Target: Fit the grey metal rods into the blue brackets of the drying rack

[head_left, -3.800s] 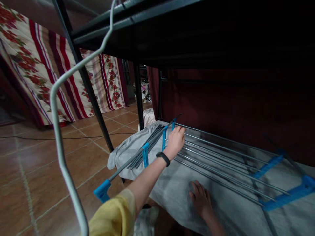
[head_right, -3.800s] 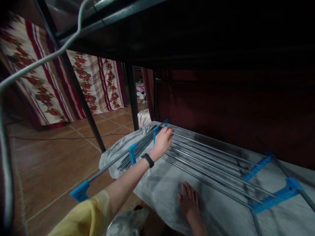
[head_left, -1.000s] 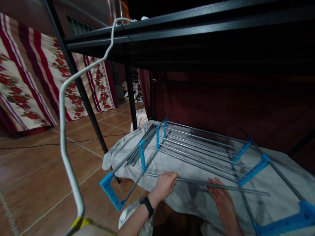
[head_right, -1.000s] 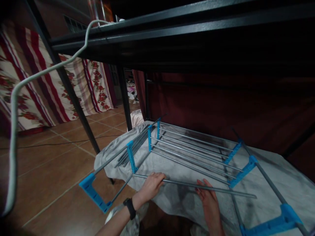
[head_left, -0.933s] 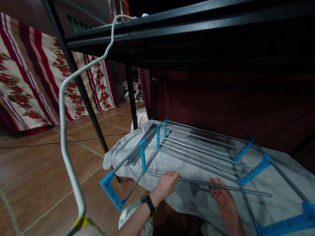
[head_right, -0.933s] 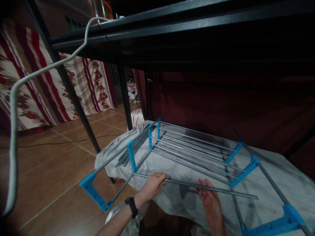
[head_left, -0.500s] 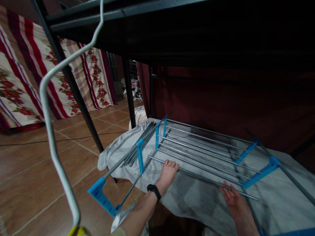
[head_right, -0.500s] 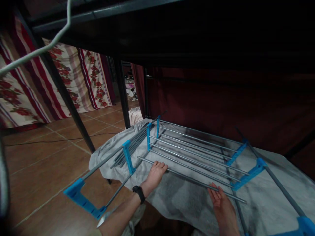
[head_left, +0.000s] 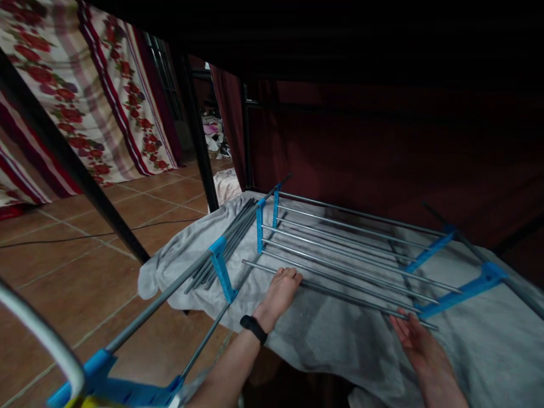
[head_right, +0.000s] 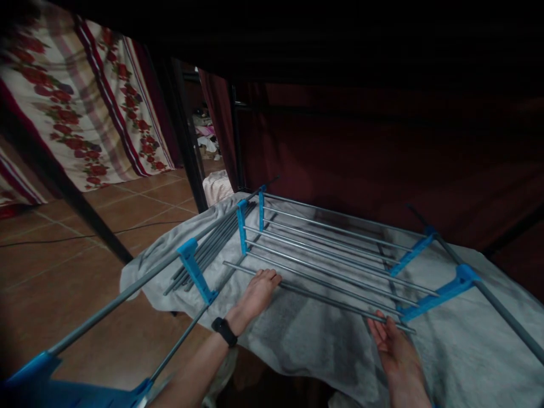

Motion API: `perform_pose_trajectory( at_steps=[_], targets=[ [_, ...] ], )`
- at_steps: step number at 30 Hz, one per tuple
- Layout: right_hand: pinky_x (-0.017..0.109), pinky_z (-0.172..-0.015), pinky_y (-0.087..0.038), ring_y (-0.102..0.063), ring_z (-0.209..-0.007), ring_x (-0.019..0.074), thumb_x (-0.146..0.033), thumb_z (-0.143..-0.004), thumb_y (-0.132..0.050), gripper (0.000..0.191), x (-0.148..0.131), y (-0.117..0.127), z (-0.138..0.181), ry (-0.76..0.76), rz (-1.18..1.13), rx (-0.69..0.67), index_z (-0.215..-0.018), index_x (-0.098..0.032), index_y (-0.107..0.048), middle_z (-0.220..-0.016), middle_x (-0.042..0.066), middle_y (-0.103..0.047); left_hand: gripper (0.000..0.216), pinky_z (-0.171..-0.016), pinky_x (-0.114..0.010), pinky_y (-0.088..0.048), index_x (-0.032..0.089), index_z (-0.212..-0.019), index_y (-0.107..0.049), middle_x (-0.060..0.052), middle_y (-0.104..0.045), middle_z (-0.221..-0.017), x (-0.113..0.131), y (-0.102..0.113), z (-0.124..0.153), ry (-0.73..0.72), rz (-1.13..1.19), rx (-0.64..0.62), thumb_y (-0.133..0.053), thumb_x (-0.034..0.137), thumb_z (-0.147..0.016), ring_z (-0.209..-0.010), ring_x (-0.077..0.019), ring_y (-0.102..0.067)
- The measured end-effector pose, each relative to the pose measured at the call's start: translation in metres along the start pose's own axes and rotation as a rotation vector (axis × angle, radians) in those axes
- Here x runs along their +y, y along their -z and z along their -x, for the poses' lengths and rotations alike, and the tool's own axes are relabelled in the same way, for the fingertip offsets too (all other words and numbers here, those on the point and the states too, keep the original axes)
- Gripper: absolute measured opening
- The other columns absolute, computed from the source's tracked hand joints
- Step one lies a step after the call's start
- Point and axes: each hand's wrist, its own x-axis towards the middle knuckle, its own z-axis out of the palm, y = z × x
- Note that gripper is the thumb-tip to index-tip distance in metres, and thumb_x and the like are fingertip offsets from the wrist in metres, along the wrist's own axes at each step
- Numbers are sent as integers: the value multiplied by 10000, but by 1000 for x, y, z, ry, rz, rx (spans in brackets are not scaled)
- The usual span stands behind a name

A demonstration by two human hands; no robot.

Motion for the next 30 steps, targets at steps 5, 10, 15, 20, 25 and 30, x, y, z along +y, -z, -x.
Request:
perform_pose_trajectory(
  at_steps=[5, 10, 15, 20, 25, 30],
  targets=[
    [281, -759, -637, -714, -802, 133, -133, -807, -660, 83, -8, -5, 8, -25, -114, -16, -813, -208, -625, -863, 13, -702, 399, -1049, -403, -389, 190, -1027, -662, -87, -664, -1084, -9, 0, -2, 38, 3, -32, -354, -18, -882, -1071, -230, -591],
    [268, -741, -639, -727, -784, 138, -83, -787, -669, 129, -12, -13, 17, -87, -154, -21, -804, -200, -615, -848, 15, -718, 413, -1050, -421, -383, 180, -1075, -677, -106, -690, -1095, -15, -1, 2, 47, -11, -13, -364, -15, -889, -1073, -248, -611],
    [288, -767, -637, -725, -778, 142, -73, -760, -704, 144, -10, -29, 34, -36, -209, -47, -793, -189, -624, -816, 14, -734, 445, -1041, -416, -389, 180, -1145, -670, -111, -698, -1166, -15, -3, 2, -1, -38, -39, -356, -16, -896, -1111, -251, -629],
    [288, -770, -630, -718, -756, 137, -115, -703, -808, 215, -7, -39, 45, -35, -260, -102, -755, -194, -615, -778, -6, -739, 494, -967, -397, -423, 172, -1163, -659, -120, -700, -1126, -21, -8, -9, -25, -121, -65, -388, -56, -819, -1109, -259, -634],
    [287, -777, -628, -720, -747, 139, -123, -698, -821, 221, -4, -41, 51, -51, -258, -127, -727, -200, -617, -763, -3, -743, 419, -936, -397, -436, 183, -1159, -672, -112, -712, -1083, -22, -14, -12, -56, -101, -46, -392, 29, -888, -1071, -268, -650],
    [274, -739, -626, -709, -710, 132, -153, -695, -824, 207, -4, -43, 49, -30, -249, -123, -721, -205, -625, -738, -8, -740, 331, -924, -389, -437, 197, -1147, -678, -107, -714, -1079, -23, -13, -11, -46, -83, -49, -407, 160, -961, -1057, -267, -650]
  ],
)
